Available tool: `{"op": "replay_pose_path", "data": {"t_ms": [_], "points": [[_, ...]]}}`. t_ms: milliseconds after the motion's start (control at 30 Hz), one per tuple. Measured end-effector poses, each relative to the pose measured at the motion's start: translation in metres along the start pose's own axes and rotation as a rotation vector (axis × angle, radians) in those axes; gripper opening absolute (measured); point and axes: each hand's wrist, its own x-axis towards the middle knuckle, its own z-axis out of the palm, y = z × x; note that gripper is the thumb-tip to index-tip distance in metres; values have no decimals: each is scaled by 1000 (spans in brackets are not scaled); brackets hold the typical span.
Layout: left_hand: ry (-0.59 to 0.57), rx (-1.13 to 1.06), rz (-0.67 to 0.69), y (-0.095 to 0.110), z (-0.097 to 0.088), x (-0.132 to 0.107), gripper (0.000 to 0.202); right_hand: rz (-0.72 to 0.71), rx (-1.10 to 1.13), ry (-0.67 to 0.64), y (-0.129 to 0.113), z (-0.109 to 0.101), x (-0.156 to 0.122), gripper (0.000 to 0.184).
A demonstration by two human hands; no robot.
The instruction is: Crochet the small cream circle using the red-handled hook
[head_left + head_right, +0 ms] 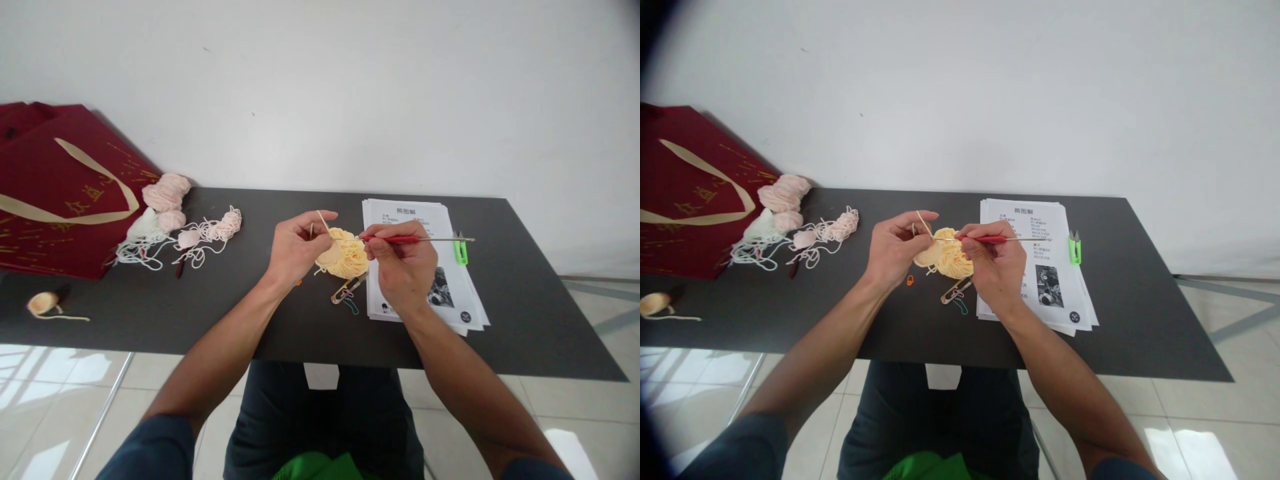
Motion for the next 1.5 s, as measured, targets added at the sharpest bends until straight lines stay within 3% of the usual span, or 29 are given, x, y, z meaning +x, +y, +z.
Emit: {"op": "replay_pose_path", "data": {"t_ms": [267, 433, 833, 1067, 1200, 1333, 1400, 1500], "points": [[-9, -73, 9, -5, 1, -2, 27, 394, 313, 25, 5, 7, 5, 18], [12, -104, 37, -6, 2, -2, 33, 456, 373, 64, 7, 13, 1, 17], [96, -102, 20, -7, 6, -5, 44, 417, 282, 70, 9, 19, -5, 14], [69, -202, 31, -12, 6, -4, 54, 242, 18, 111, 5, 19, -10, 12], [82, -345, -57, -9, 9, -4, 51, 135, -207, 92, 0, 21, -20, 13], [111, -475, -178, -1, 12, -6, 50, -102, -264, 5, 4, 21, -29, 22], [88, -505, -216, 2, 11, -6, 50, -73, -224, -1, 7, 20, -28, 23], [32, -516, -243, 3, 9, -5, 51, 122, -22, 26, 10, 19, -20, 18]]}}
